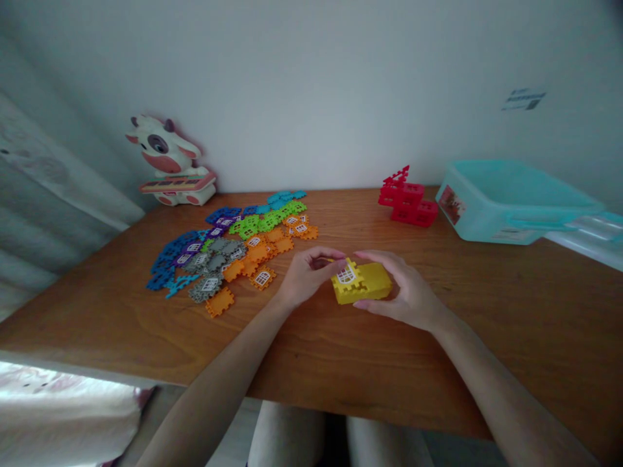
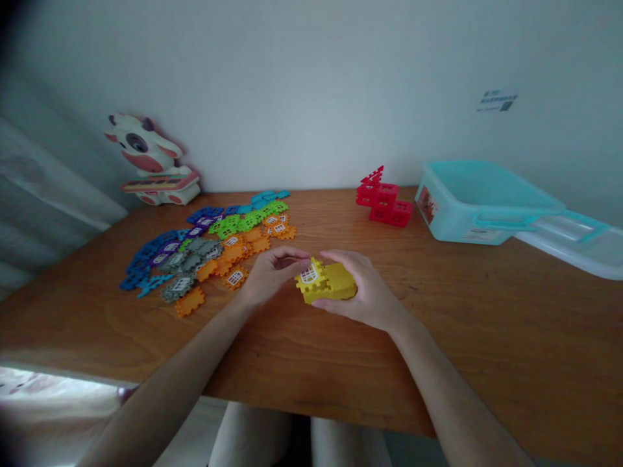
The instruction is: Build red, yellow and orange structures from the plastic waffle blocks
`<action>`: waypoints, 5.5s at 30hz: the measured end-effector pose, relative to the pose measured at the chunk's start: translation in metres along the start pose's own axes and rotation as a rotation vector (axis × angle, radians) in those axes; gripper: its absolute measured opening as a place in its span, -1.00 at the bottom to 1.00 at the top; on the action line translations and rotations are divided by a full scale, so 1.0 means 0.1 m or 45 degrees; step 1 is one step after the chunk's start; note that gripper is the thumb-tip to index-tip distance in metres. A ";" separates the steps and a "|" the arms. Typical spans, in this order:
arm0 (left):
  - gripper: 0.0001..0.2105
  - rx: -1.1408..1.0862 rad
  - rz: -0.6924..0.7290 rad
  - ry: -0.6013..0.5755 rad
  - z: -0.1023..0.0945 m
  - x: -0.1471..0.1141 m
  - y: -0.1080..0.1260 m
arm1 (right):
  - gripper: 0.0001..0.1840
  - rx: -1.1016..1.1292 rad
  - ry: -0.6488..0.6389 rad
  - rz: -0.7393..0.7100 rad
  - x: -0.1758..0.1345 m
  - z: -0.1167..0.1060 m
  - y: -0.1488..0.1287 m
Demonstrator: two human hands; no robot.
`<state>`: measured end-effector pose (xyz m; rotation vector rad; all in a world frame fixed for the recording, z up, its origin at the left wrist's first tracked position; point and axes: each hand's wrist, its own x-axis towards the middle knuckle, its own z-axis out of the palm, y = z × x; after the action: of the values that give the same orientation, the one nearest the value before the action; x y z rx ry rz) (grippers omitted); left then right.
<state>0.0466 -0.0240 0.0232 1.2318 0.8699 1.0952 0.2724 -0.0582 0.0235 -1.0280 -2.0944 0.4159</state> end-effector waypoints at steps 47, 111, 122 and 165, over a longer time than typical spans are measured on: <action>-0.71 1.081 0.619 -0.400 -0.32 -0.05 0.12 | -0.74 0.074 -0.049 -0.130 0.04 0.00 0.10; -0.47 0.825 0.285 -0.308 -0.19 0.00 -0.17 | -0.63 -0.066 -0.062 -0.215 -0.02 0.07 0.15; 0.06 0.850 0.371 -0.181 -0.19 -0.06 -0.18 | -0.56 0.130 0.058 0.264 0.00 0.23 0.17; -0.70 -0.791 -0.444 0.374 -0.32 0.17 0.05 | -0.63 -0.030 0.185 0.435 0.02 0.17 0.18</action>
<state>0.0200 0.0011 0.0243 0.3945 0.8334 1.1522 0.2686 -0.0445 0.0025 -1.3942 -1.8017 0.4694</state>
